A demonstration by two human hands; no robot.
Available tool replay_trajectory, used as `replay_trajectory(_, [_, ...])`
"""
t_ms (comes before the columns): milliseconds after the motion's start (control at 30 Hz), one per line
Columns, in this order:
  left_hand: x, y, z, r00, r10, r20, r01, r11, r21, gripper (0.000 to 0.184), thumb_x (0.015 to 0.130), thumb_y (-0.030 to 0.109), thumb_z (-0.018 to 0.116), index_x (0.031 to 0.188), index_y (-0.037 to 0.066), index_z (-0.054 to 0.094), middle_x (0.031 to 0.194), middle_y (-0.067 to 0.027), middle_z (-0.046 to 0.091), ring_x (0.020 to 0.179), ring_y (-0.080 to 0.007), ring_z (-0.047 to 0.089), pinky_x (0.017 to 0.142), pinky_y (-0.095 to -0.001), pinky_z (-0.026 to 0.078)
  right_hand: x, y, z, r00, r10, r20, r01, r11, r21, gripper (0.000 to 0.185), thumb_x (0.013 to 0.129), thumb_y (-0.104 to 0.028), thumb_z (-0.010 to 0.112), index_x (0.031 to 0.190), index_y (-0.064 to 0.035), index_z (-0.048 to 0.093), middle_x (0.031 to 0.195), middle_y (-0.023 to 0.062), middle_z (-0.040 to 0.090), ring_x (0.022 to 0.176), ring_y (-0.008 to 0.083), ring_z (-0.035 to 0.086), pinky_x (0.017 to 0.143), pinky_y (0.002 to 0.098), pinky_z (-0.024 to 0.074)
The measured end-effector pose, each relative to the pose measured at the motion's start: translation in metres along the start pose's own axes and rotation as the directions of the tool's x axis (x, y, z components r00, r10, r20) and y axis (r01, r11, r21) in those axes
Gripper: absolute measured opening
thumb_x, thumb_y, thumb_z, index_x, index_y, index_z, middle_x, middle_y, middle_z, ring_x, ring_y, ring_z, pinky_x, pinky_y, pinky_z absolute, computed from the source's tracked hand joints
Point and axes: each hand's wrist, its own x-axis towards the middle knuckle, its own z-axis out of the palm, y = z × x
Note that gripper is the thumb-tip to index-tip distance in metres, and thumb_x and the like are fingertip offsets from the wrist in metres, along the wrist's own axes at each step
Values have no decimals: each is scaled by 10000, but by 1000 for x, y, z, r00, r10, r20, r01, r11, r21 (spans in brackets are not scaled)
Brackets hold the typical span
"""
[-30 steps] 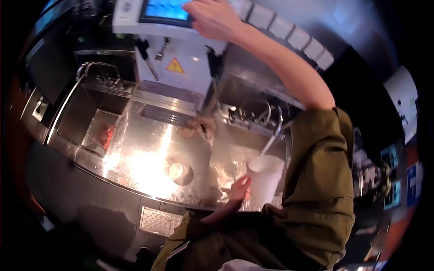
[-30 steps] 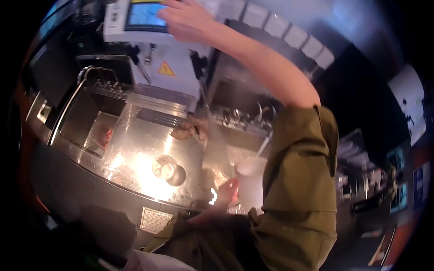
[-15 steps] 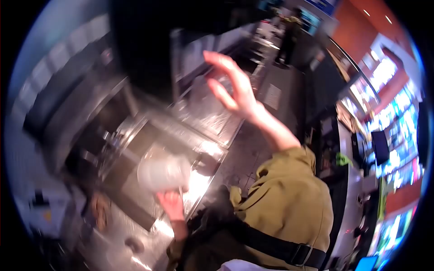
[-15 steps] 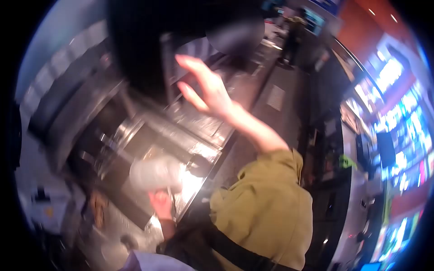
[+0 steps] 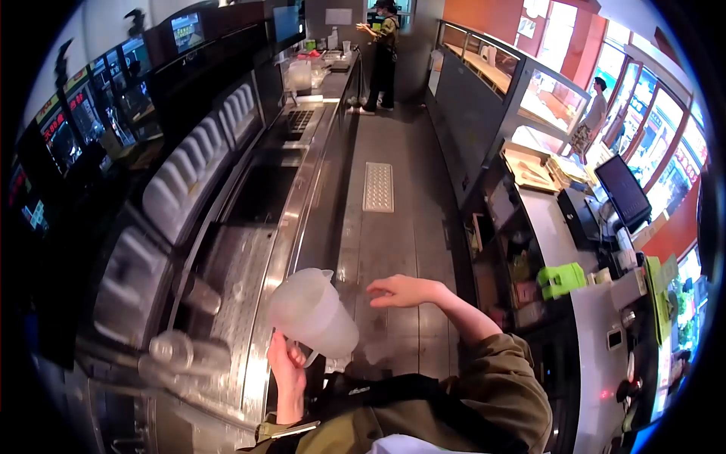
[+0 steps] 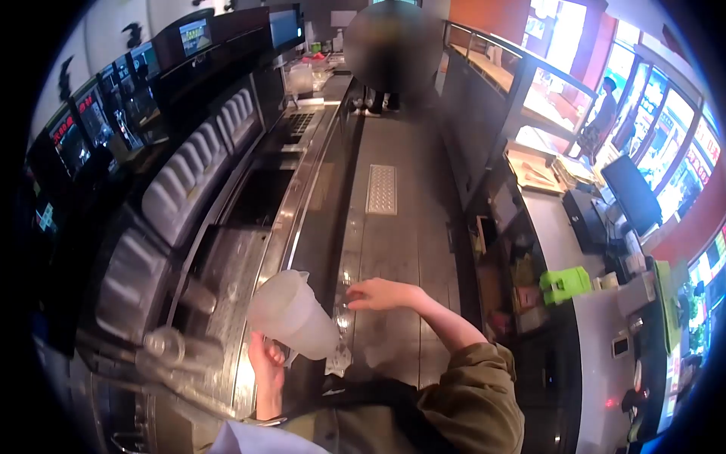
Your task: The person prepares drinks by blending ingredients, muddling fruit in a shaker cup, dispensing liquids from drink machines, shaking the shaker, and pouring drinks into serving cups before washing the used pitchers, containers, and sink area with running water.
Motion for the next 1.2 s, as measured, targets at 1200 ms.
replay_trajectory(1200, [1036, 49, 412, 312, 812, -493, -516, 581, 630, 389, 725, 153, 684, 1064, -9, 584, 703, -19, 597, 599, -57, 491, 541, -206, 396, 838, 216, -816, -248, -789, -563, 840, 115, -531, 578, 650, -132, 597, 1192, -36, 421, 814, 82, 513, 1161, 300, 365, 954, 464, 261])
